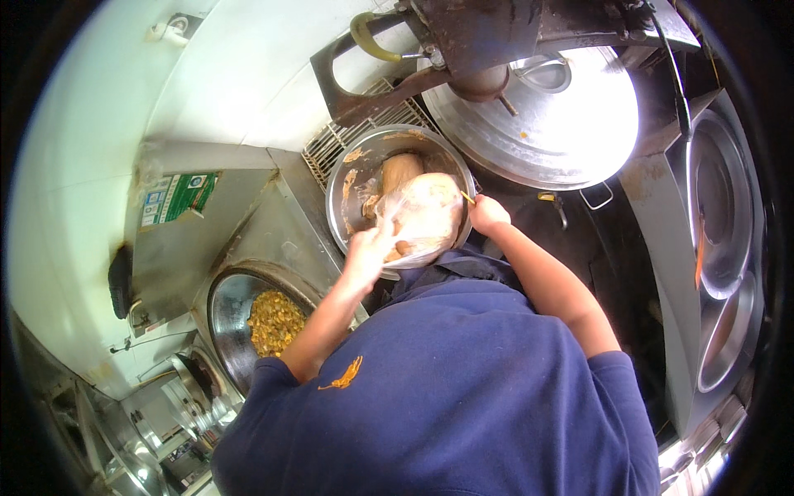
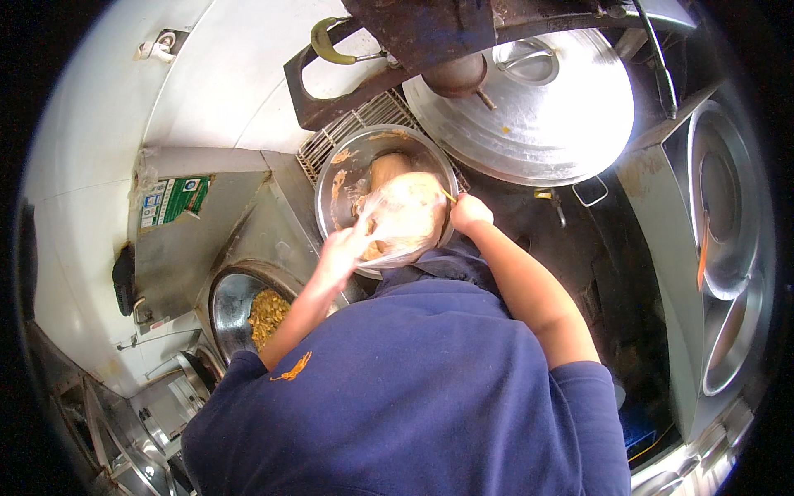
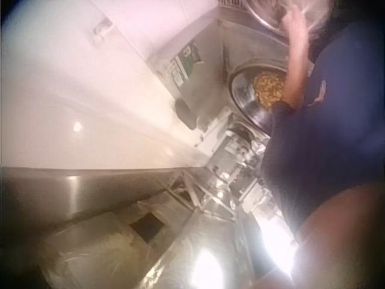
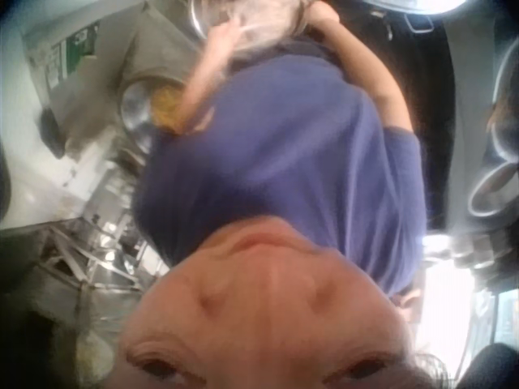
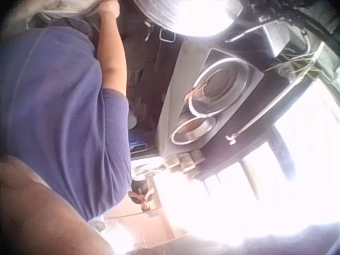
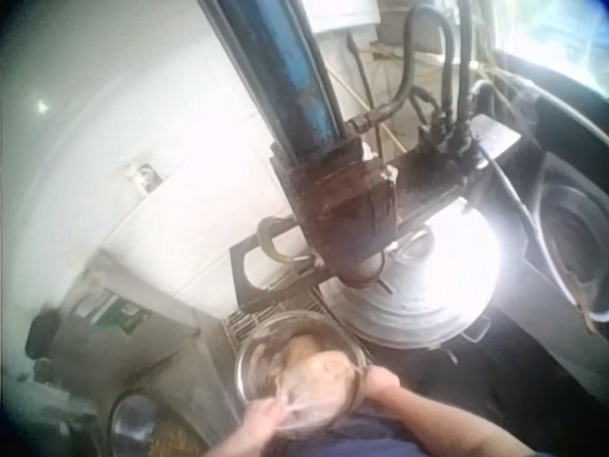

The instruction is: The person places chopped green vegetables into a bowl, then adds bean sprouts. They use a strainer to lift noodles from a pot of boiling water and transfer them into a bowl of broth. The person repeats the noodle transfer process several times.

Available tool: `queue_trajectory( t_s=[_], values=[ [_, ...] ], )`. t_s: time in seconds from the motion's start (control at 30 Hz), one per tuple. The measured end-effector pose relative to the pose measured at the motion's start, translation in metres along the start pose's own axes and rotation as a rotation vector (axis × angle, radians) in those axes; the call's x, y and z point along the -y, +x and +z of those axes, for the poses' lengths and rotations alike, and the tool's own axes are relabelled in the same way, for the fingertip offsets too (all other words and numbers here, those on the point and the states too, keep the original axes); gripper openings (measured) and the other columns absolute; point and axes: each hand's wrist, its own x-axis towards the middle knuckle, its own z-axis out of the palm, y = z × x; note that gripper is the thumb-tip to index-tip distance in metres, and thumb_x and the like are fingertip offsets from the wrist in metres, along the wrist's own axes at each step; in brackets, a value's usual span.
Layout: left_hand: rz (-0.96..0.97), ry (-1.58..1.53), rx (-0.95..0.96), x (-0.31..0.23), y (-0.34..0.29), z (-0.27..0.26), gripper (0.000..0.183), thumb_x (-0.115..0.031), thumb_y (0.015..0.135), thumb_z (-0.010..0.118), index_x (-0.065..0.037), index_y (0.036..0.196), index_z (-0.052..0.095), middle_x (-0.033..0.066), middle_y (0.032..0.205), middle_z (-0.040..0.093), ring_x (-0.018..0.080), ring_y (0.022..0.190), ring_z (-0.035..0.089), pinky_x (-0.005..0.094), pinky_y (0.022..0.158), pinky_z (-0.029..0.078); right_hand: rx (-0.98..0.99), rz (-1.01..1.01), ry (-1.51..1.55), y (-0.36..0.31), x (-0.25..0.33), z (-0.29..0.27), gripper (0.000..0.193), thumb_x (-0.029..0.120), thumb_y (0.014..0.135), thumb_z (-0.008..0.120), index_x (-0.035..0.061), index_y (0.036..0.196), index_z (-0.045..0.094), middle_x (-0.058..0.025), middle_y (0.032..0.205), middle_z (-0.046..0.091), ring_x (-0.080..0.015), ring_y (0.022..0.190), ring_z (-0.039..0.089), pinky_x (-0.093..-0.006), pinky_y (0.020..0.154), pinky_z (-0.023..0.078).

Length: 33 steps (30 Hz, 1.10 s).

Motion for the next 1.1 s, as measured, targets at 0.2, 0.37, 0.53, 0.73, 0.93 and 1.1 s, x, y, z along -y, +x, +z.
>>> queue_trajectory(
  t_s=[0.2, 0.37, 0.53, 0.73, 0.93, 1.1],
  values=[
    [-0.048, -0.233, -0.016, -0.032, -0.015, -0.036, 0.037, -0.033, 0.1, 0.058, 0.002, 0.1, 0.069, -0.0021, 0.072, 0.062, 0.004, 0.055, 0.05, 0.021, 0.048, 0.037, 0.03, 0.011, 0.008, -0.002, -0.004, -0.001, 0.034, 0.031, 0.093, 0.051, 0.0062, 0.108, 0.07, -0.0193, 0.112, 0.068, -0.0363, 0.107, 0.065, -0.0453, 0.092, 0.051],
    [-0.049, -0.159, -0.17, -0.051, -0.036, -0.073, 0.034, -0.037, 0.099, 0.058, -0.005, 0.094, 0.066, -0.0043, 0.067, 0.054, 0.0028, 0.047, 0.034, 0.0203, 0.042, 0.024, 0.035, -0.012, 0.03, 0.004, -0.008, 0.0, 0.037, 0.034, 0.093, 0.054, 0.0044, 0.109, 0.069, -0.0223, 0.108, 0.068, -0.0381, 0.104, 0.065, -0.0465, 0.091, 0.05],
    [0.001, -0.073, -0.247, -0.06, -0.041, -0.094, 0.031, -0.037, 0.1, 0.058, -0.008, 0.091, 0.066, -0.0059, 0.064, 0.051, 0.0023, 0.048, 0.036, 0.0202, 0.042, 0.026, -0.01, 0.003, 0.062, -0.005, -0.007, -0.004, 0.036, 0.035, 0.09, 0.056, 0.0047, 0.104, 0.069, -0.0217, 0.105, 0.069, -0.0382, 0.102, 0.065, -0.0462, 0.09, 0.051],
    [0.015, -0.309, -0.316, -0.058, -0.028, -0.105, 0.029, -0.033, 0.101, 0.057, -0.005, 0.094, 0.063, -0.0034, 0.066, 0.052, 0.0028, 0.045, 0.034, 0.0208, 0.041, 0.026, -0.193, -0.251, 0.015, -0.097, 0.025, -0.094, 0.028, 0.025, 0.084, 0.068, 0.0081, 0.106, 0.069, -0.0141, 0.086, 0.069, -0.0295, 0.079, 0.068, -0.0393, 0.073, 0.053],
    [-0.025, -0.558, -0.197, -0.056, -0.008, -0.096, 0.031, -0.034, 0.1, 0.058, -0.013, 0.078, 0.05, -0.004, 0.058, 0.041, 0.0055, 0.041, 0.031, 0.0235, 0.04, 0.023, -0.143, -0.948, 0.774, -0.273, 0.063, -0.239, 0.044, 0.003, 0.079, 0.067, 0.0141, 0.121, 0.066, 0.0009, 0.069, 0.055, -0.0035, 0.054, 0.044, -0.0222, 0.047, 0.034],
    [-0.104, -0.617, -0.067, -0.058, 0.009, -0.072, 0.035, -0.034, 0.101, 0.057, -0.013, 0.075, 0.046, -0.0039, 0.055, 0.038, 0.0057, 0.038, 0.029, 0.0237, 0.04, 0.023, 0.049, -1.679, 0.826, -0.311, 0.076, -0.252, 0.076, -0.009, 0.081, 0.071, 0.0411, 0.134, 0.052, -0.0038, 0.079, 0.063, -0.0102, 0.042, 0.047, -0.0225, 0.035, 0.034]
  ],
)
